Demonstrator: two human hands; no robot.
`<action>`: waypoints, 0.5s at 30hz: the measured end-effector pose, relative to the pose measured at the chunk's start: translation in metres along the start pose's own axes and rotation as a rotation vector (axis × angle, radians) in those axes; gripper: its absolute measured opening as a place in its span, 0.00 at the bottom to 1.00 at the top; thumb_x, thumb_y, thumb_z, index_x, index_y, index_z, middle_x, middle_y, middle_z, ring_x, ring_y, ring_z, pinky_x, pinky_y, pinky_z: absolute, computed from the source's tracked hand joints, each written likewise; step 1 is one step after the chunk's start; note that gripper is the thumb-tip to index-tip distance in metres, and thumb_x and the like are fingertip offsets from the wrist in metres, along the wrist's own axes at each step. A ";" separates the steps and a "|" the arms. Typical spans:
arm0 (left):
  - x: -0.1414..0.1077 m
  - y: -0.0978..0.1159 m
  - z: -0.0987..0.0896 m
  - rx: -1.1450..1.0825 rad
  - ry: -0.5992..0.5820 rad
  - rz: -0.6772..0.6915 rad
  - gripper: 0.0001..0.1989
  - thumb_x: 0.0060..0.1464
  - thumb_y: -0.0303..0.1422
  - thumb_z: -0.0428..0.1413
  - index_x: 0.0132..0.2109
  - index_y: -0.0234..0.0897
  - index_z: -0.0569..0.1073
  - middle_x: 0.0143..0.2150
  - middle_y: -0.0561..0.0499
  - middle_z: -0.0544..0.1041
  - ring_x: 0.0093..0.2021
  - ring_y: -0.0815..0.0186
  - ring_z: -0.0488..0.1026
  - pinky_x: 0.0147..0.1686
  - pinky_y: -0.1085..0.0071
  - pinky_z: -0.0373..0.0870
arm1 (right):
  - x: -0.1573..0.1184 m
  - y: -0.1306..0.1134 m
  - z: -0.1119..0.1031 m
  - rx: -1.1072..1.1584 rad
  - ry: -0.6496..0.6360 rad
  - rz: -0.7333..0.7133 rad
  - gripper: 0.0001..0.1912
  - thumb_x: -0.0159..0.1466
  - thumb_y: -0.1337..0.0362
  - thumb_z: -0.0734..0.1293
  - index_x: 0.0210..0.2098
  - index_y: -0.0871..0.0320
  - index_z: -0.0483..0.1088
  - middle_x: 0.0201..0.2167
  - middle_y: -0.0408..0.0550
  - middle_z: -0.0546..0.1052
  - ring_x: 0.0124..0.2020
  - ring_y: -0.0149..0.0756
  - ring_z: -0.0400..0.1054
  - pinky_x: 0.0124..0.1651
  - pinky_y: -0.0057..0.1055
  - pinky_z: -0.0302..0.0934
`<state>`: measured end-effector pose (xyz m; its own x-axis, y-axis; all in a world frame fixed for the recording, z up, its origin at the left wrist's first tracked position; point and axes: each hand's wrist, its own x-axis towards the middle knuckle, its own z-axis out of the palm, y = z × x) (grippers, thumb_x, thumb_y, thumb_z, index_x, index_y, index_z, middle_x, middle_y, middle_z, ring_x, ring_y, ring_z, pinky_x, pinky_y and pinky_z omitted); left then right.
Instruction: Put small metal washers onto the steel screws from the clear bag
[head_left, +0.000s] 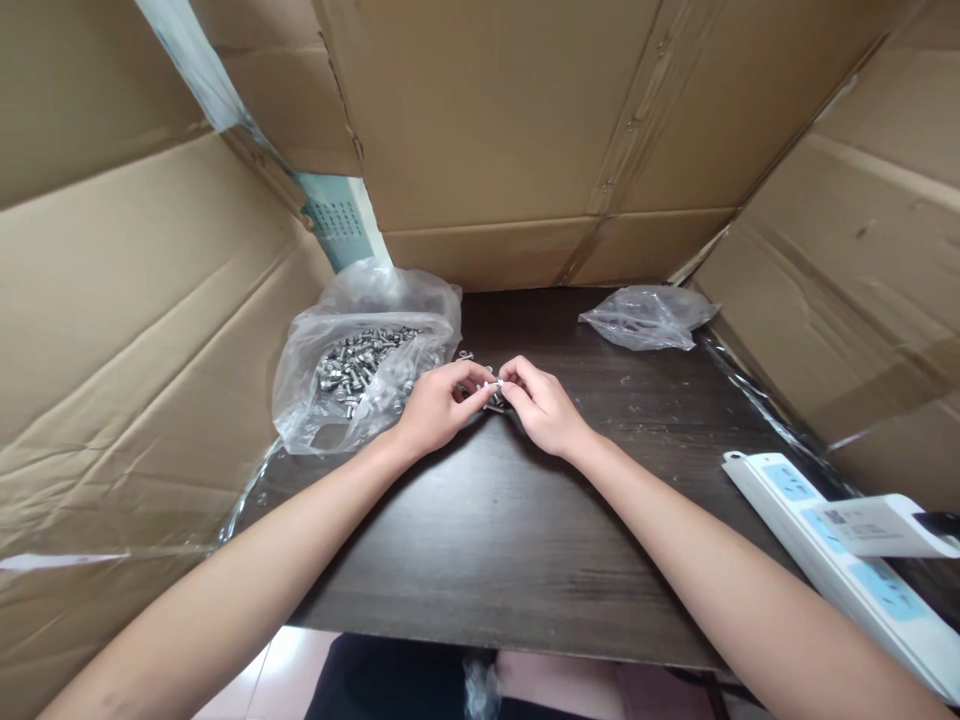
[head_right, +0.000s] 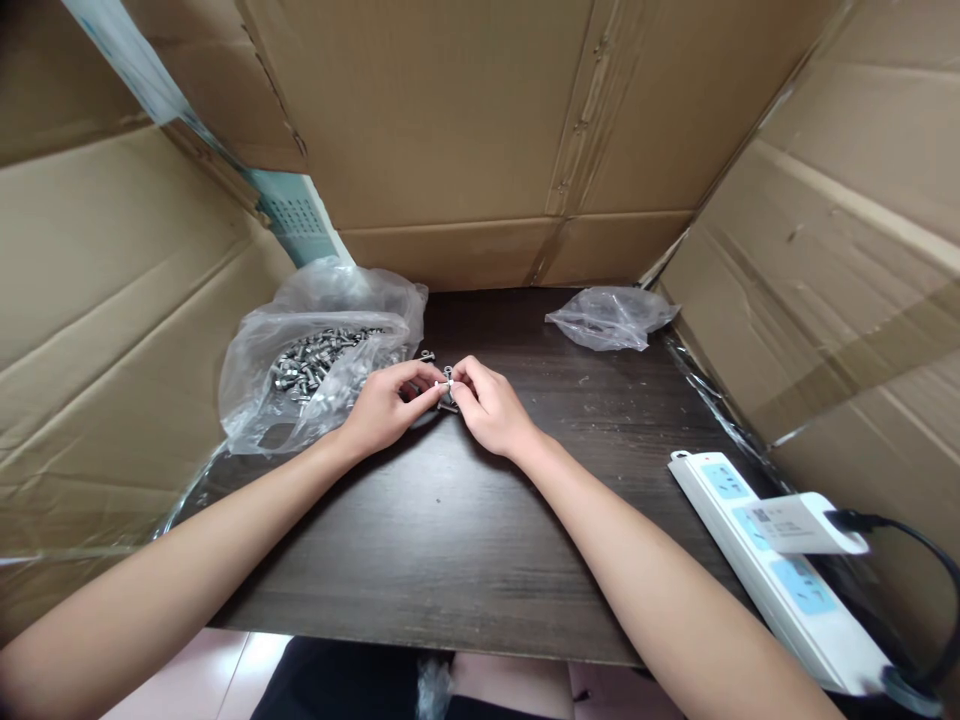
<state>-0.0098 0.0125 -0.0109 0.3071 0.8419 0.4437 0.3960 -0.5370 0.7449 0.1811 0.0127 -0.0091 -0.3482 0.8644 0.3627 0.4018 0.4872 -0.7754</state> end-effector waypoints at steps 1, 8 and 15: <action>0.000 0.000 0.000 0.000 0.001 -0.001 0.07 0.62 0.35 0.60 0.42 0.36 0.79 0.37 0.51 0.81 0.34 0.69 0.77 0.33 0.75 0.71 | 0.000 0.000 0.000 -0.005 -0.001 0.001 0.06 0.68 0.61 0.59 0.36 0.56 0.63 0.31 0.44 0.71 0.32 0.36 0.64 0.38 0.32 0.58; 0.000 -0.001 0.000 0.008 -0.001 0.015 0.07 0.62 0.34 0.60 0.43 0.36 0.79 0.38 0.50 0.82 0.34 0.69 0.76 0.33 0.75 0.71 | 0.000 0.000 0.000 -0.034 -0.006 -0.007 0.09 0.70 0.60 0.57 0.35 0.56 0.63 0.30 0.44 0.71 0.31 0.36 0.64 0.38 0.32 0.57; 0.001 0.000 0.000 0.012 -0.004 0.026 0.06 0.62 0.33 0.60 0.42 0.36 0.79 0.37 0.51 0.81 0.34 0.69 0.76 0.32 0.76 0.70 | 0.000 0.001 0.001 -0.039 -0.010 -0.014 0.11 0.71 0.59 0.56 0.34 0.56 0.62 0.29 0.44 0.70 0.31 0.35 0.63 0.37 0.32 0.56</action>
<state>-0.0100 0.0130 -0.0107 0.3207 0.8273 0.4612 0.3980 -0.5595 0.7270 0.1804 0.0134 -0.0107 -0.3628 0.8560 0.3682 0.4290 0.5042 -0.7495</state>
